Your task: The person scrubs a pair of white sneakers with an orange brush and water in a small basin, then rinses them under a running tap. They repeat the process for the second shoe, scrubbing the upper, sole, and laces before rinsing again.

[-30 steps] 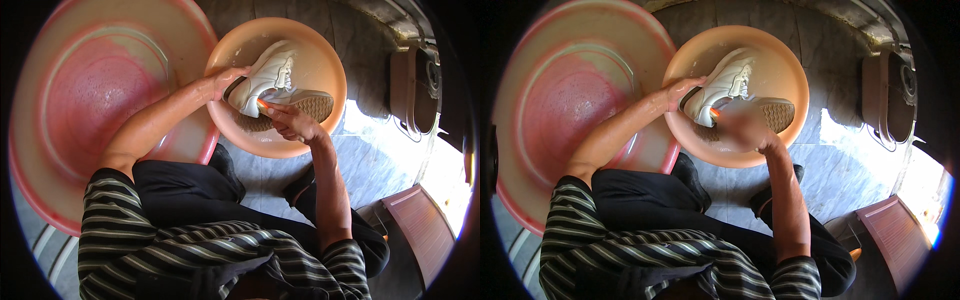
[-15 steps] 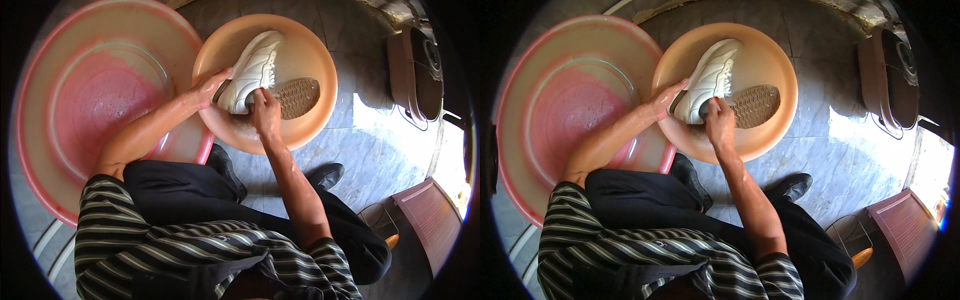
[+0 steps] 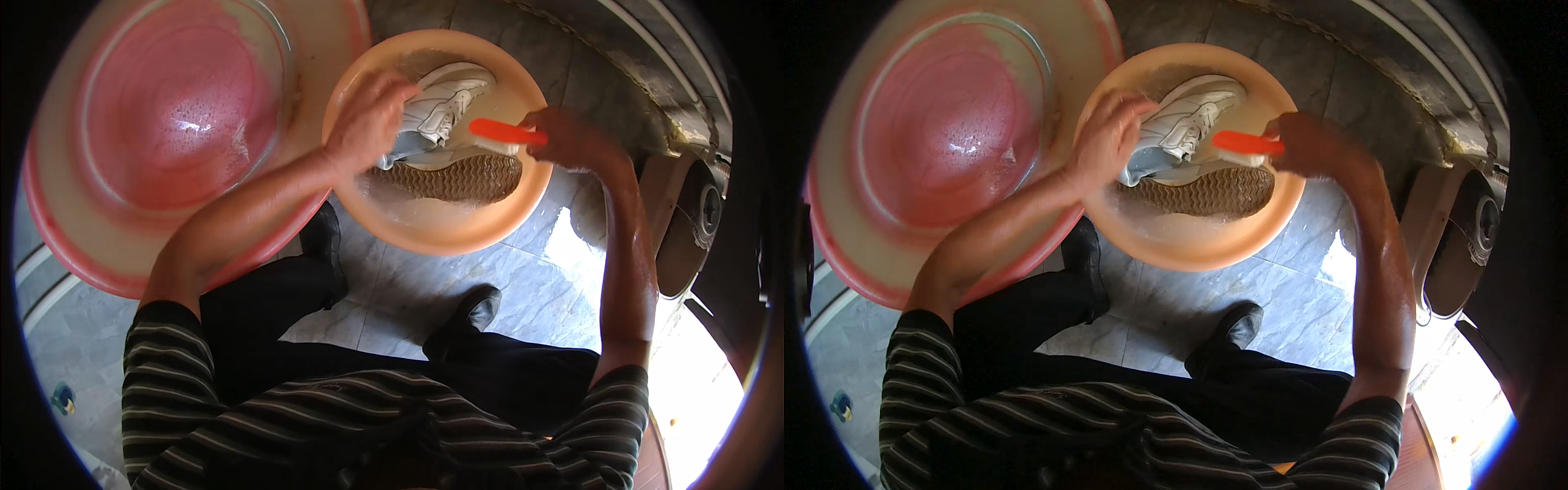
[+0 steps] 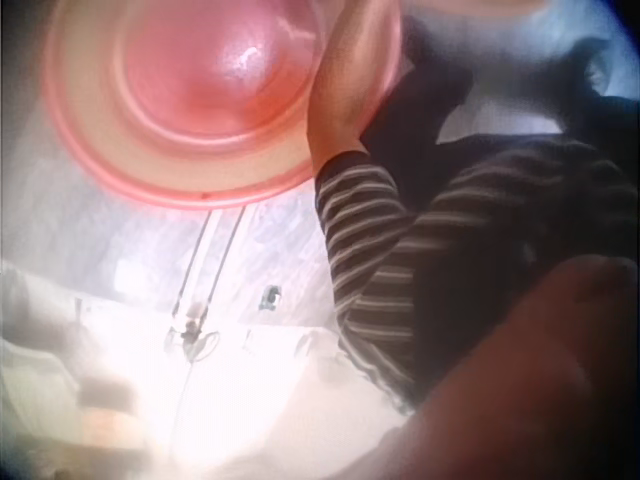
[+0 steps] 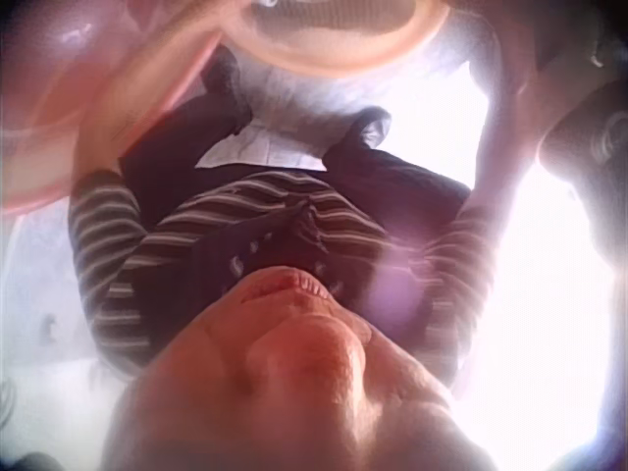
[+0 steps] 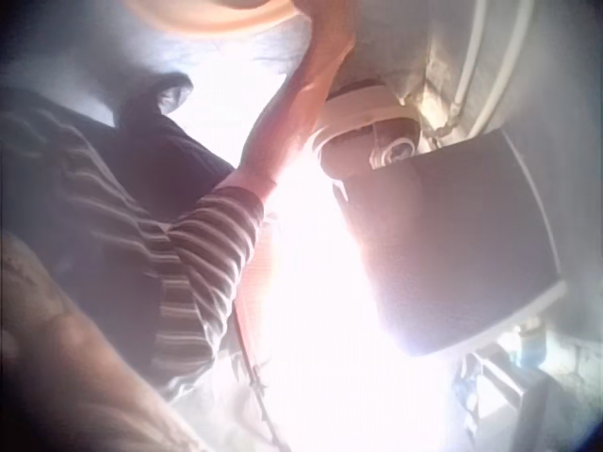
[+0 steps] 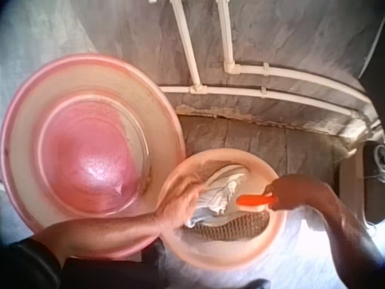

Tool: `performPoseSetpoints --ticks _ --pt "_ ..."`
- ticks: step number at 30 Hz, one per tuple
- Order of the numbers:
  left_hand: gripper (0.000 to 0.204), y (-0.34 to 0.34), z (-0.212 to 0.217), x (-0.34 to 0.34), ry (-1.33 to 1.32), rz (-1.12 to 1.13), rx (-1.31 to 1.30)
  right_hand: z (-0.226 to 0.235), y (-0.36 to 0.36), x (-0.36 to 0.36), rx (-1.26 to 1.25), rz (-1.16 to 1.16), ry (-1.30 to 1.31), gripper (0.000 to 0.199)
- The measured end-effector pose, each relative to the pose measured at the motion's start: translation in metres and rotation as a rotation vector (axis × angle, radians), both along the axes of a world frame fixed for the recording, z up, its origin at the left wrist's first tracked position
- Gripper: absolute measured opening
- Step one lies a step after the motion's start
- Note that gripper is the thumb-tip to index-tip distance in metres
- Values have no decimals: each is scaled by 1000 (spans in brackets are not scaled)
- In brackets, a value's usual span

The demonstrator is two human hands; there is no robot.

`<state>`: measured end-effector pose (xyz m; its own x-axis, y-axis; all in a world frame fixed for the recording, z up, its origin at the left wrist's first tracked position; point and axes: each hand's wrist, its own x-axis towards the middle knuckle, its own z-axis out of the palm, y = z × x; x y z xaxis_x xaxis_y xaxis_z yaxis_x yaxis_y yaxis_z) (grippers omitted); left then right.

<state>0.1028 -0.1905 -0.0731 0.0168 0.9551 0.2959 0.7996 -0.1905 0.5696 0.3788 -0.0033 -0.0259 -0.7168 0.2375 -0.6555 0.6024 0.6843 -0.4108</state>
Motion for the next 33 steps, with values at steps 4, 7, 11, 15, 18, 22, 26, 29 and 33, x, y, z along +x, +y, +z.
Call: performPoseSetpoints --ticks 4,7,11,15,18,22,26,29,33 --pt "41 -54 -21 71 -124 -221 -103 -52 -1 16 6 -158 189 36" --pt "58 -67 -33 110 178 -199 -235 -73 -28 7 -162 -320 88 41" --pt "79 -69 -48 132 424 -122 -295 -94 -46 14 -154 -256 151 51" --pt "102 -73 -49 137 631 4 -245 -72 -44 13 -284 -396 275 54" --pt "119 -65 -45 121 133 -12 -332 -77 -30 23 -492 -506 528 53" --pt "110 -46 -36 108 -435 -53 -339 -44 -20 24 -707 -957 402 44" --pt "98 -40 -43 81 -1134 159 -524 -24 -5 39 -839 -1217 665 45" --pt "94 -41 -54 58 -1514 178 -431 12 0 52 -720 -1107 666 48" --pt "98 -26 -39 53 -1665 196 -364 51 -26 74 -503 -940 577 55"
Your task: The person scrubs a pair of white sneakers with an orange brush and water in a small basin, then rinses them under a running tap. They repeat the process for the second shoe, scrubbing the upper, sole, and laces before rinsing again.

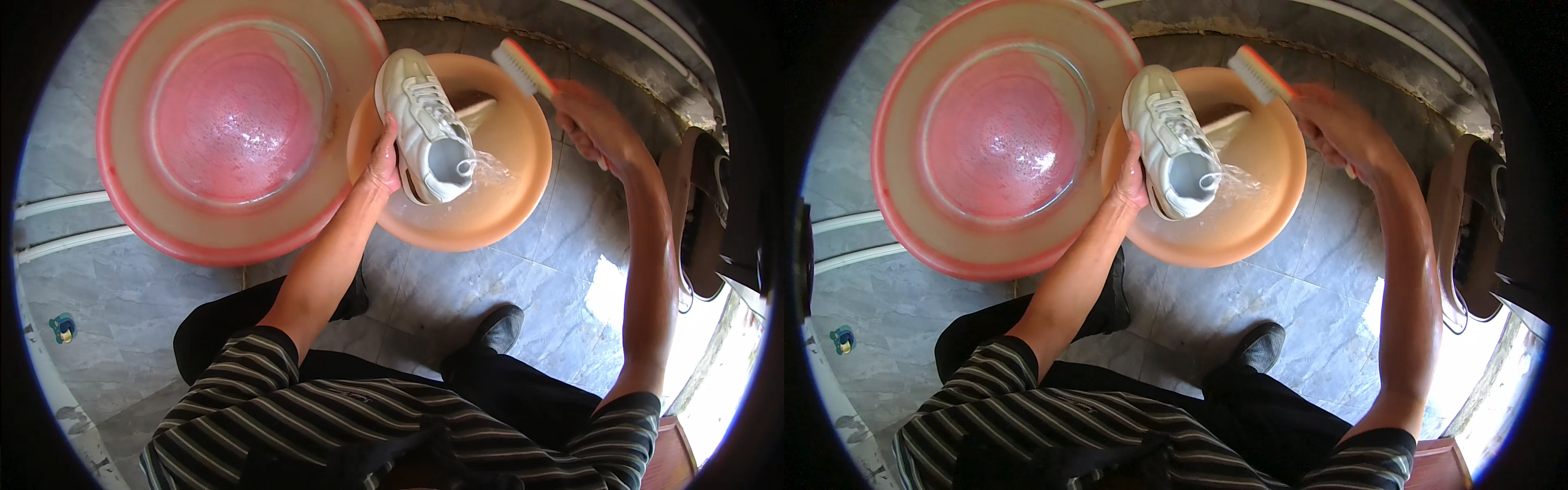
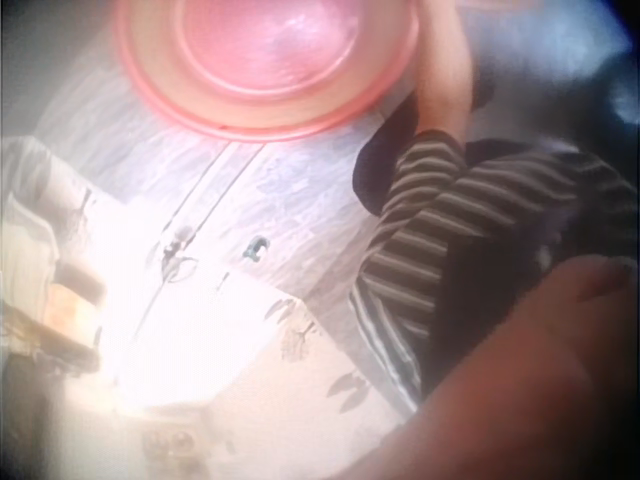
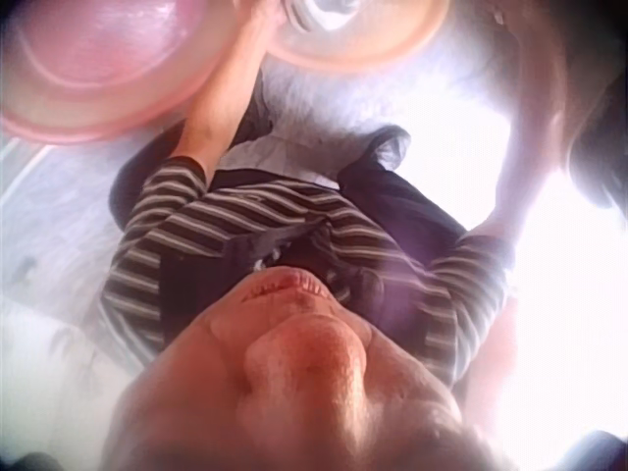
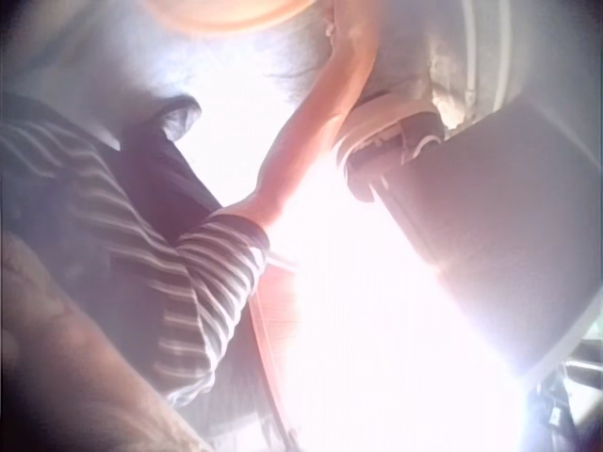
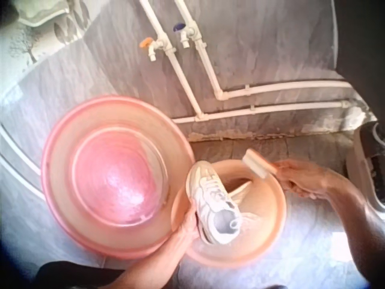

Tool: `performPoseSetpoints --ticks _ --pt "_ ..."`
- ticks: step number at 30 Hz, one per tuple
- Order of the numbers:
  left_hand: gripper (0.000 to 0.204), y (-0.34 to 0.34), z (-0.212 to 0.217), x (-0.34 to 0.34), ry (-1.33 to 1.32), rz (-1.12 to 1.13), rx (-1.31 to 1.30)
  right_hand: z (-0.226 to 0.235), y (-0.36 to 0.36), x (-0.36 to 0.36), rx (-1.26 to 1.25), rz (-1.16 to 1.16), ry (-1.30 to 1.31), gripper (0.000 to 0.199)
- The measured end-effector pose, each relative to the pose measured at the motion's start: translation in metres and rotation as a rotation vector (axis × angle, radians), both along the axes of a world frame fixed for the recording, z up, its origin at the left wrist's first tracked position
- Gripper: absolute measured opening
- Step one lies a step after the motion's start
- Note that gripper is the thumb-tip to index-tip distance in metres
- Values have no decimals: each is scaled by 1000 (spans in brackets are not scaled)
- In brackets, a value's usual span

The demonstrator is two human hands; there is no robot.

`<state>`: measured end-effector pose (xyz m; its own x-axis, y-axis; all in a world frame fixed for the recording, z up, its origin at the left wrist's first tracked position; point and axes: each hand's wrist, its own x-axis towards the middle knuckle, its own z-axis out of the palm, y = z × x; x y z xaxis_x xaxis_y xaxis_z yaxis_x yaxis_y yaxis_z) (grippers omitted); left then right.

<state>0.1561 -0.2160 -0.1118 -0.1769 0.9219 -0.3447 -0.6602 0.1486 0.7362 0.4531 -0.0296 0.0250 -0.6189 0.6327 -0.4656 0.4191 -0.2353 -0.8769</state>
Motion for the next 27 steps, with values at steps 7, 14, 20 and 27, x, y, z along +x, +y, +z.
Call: performPoseSetpoints --ticks 7,14,20,27 --pt "94 22 21 1 24 162 87 35 -69 -20 295 454 -193 45" --pt "93 30 32 2 125 146 97 -12 -103 -70 374 313 -75 45" --pt "90 34 45 10 123 242 132 -77 -123 -96 500 -21 163 48" --pt "96 40 55 -11 223 266 82 -82 -107 -91 867 65 248 45"
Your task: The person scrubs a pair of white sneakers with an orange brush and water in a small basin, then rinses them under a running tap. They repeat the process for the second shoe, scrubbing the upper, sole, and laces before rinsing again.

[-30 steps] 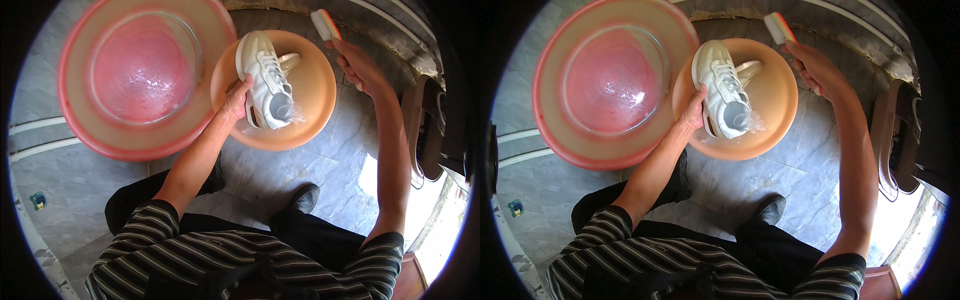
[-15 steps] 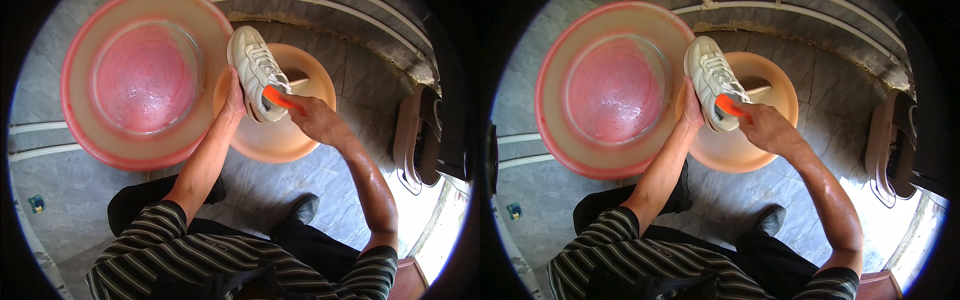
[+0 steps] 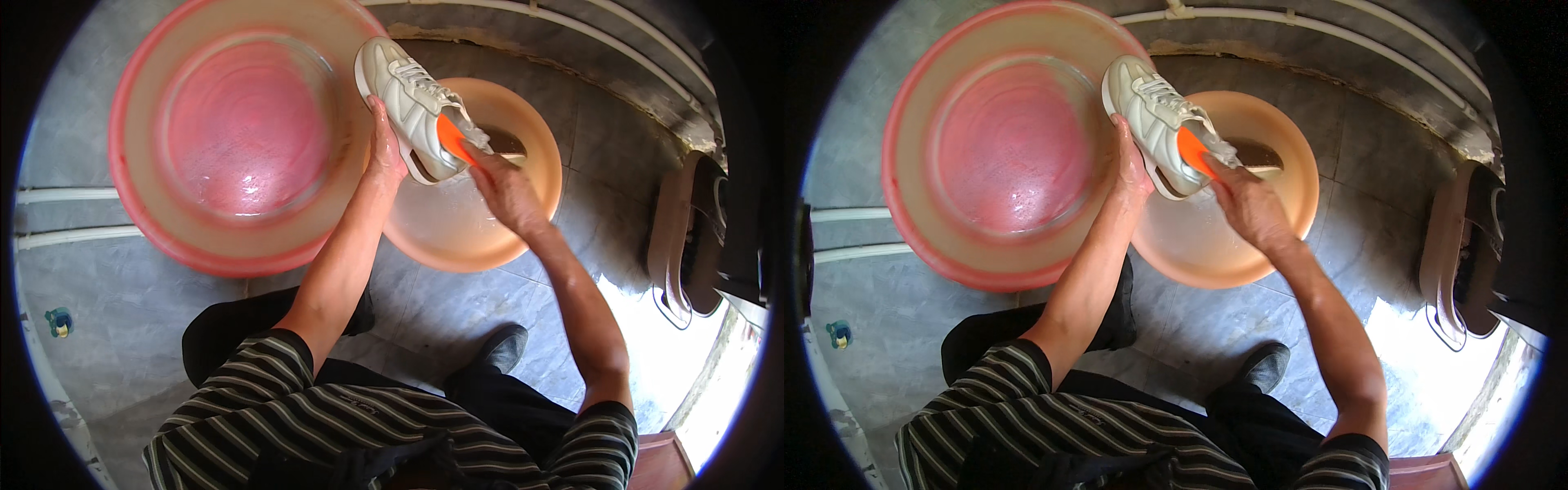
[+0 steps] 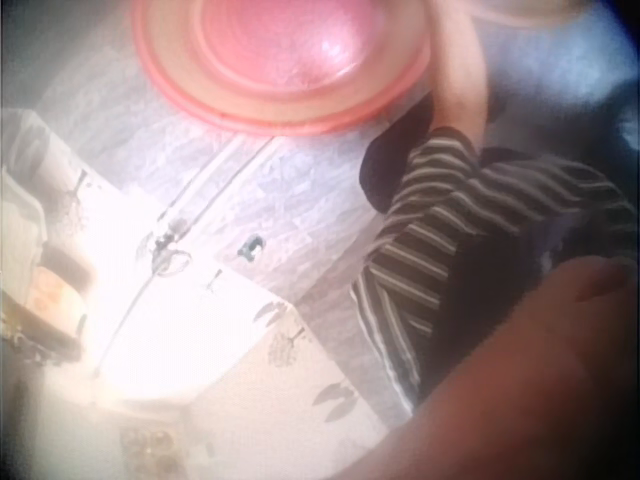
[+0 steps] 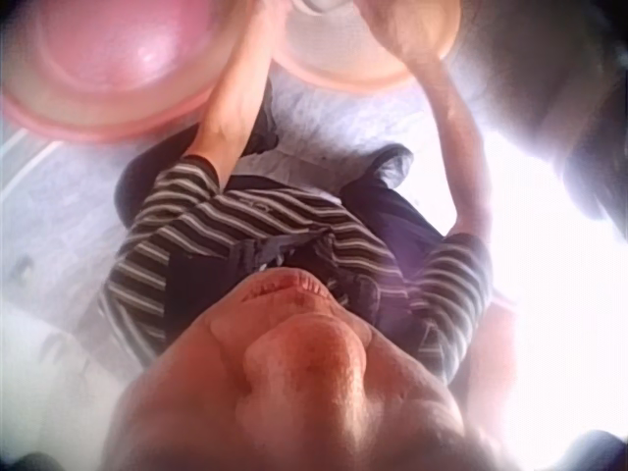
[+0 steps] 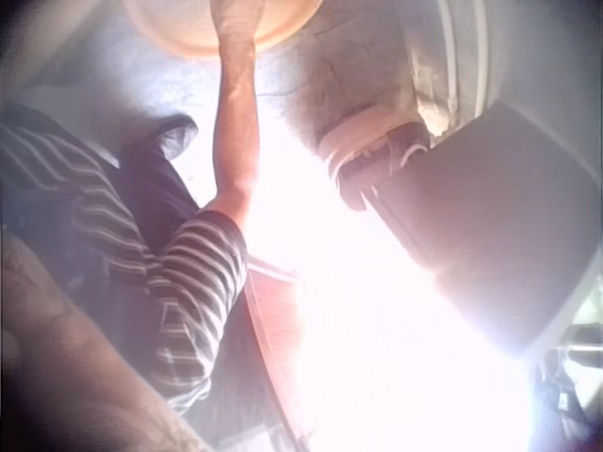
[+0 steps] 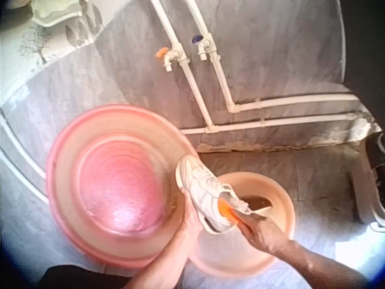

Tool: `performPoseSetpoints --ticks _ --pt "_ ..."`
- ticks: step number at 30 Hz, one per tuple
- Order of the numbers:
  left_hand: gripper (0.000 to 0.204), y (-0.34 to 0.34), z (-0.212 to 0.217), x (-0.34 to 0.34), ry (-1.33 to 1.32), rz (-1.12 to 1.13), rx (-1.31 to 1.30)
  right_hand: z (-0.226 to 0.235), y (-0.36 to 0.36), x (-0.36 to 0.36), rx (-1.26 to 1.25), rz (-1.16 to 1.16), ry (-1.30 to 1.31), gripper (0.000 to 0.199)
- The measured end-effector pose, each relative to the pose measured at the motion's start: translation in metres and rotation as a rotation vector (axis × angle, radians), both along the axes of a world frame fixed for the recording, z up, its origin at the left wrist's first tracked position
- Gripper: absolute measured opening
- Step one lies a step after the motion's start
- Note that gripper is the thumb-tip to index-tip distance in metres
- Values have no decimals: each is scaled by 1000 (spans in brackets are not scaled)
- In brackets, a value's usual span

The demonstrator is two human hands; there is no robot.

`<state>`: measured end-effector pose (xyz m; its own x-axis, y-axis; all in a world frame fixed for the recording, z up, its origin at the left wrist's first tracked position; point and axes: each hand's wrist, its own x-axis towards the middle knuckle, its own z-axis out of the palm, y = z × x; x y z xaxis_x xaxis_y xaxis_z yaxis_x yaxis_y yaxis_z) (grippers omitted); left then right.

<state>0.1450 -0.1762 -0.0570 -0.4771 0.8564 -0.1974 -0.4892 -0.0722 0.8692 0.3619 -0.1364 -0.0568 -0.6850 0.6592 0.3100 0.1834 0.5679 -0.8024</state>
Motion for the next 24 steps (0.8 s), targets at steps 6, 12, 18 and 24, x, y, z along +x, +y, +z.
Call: performPoseSetpoints --ticks 6,12,18,24 --pt "93 -4 -5 -15 116 -35 97 33 12 -4 120 -80 -439 42" --pt "93 5 7 1 74 53 45 11 -10 -8 68 -133 67 46" --pt "99 3 8 1 185 -24 -46 24 3 -9 -419 -177 -161 35" --pt "98 7 -26 11 210 -71 34 -8 3 -37 -665 -281 145 34"
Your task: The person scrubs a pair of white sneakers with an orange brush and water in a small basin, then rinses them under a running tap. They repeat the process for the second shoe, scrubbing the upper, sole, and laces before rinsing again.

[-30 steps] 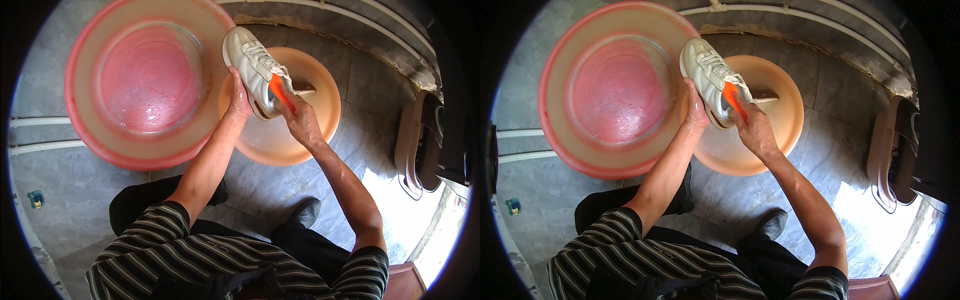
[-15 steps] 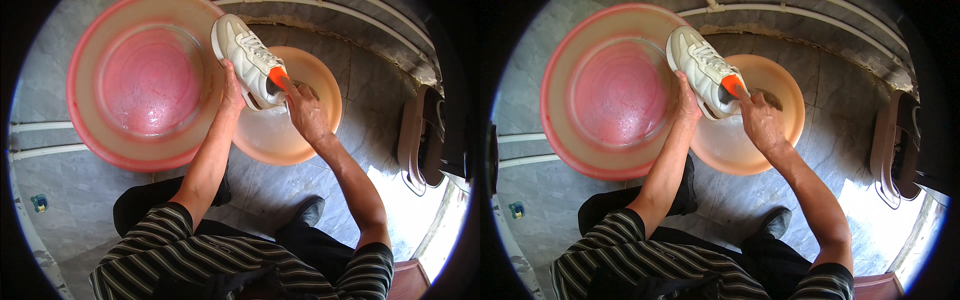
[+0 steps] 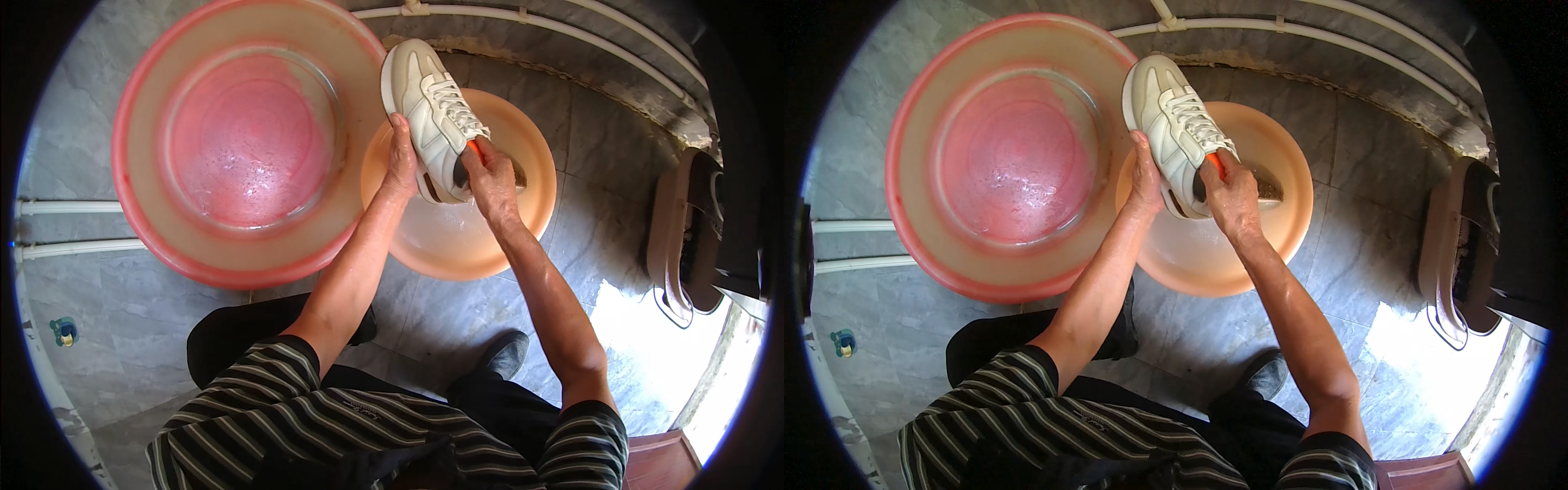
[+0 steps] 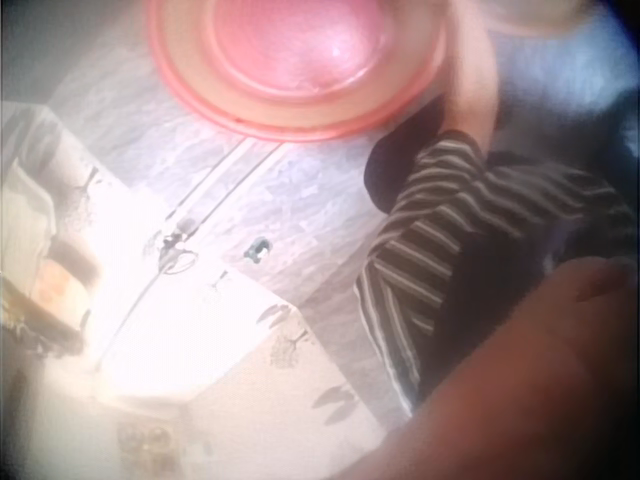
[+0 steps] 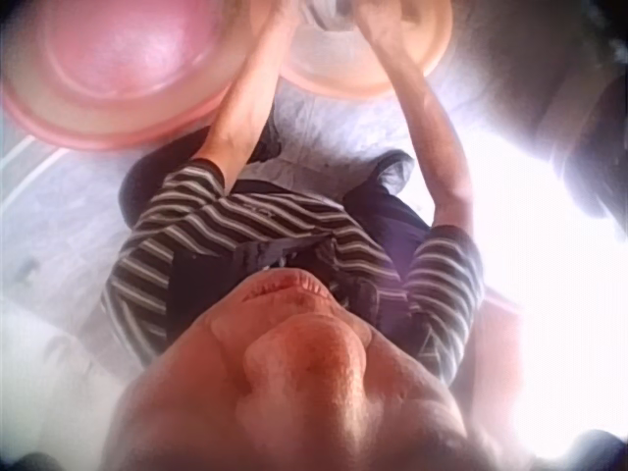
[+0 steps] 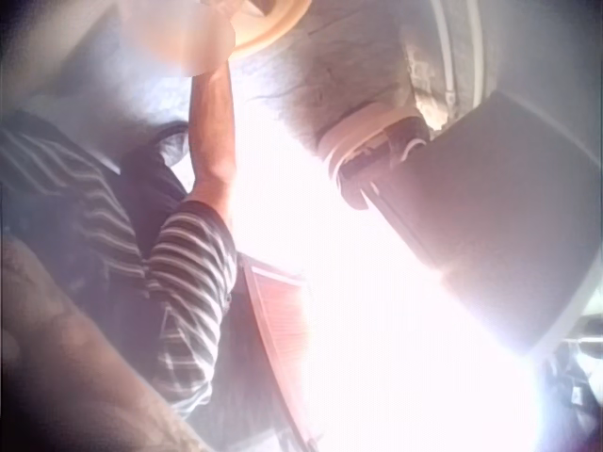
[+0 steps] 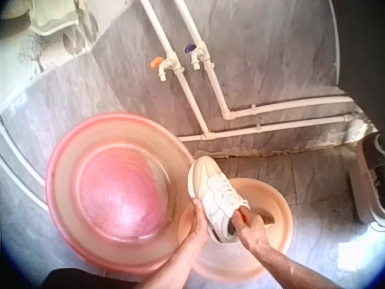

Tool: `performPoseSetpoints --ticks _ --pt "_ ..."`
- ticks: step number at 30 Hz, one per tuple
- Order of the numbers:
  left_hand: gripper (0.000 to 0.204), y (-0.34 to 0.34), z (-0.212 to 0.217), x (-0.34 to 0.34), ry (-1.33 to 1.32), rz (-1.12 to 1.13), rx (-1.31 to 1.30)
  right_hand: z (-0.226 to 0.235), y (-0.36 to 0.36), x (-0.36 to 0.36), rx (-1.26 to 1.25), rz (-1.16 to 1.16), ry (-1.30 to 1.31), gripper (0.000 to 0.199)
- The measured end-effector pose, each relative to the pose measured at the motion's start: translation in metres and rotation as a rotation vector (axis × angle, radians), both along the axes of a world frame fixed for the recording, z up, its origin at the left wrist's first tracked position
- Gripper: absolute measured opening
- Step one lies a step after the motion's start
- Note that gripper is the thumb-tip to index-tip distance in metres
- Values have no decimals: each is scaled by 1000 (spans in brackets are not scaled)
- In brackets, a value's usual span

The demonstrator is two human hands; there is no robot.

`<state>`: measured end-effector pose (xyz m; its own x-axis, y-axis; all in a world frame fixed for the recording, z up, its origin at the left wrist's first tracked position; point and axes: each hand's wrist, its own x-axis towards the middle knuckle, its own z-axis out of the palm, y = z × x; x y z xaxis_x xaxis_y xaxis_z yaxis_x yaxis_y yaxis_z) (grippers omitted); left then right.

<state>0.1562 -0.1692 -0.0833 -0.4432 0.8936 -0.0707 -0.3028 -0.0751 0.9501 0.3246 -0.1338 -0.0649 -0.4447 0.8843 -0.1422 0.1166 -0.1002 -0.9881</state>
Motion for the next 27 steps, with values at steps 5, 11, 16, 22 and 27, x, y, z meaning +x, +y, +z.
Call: performPoseSetpoints --ticks 5,11,16,22,27 --pt "99 -5 -1 -10 -132 -23 11 17 5 5 -135 254 237 15" --pt "102 -3 9 4 102 21 -65 -21 3 -41 59 -113 218 23" --pt "97 -6 15 8 23 -2 -124 8 9 -46 -620 -115 565 22" --pt "100 -8 38 4 18 -128 -32 31 2 -8 -658 208 440 24" --pt "95 -12 65 -19 20 59 -42 43 -11 23 -128 428 35 36"
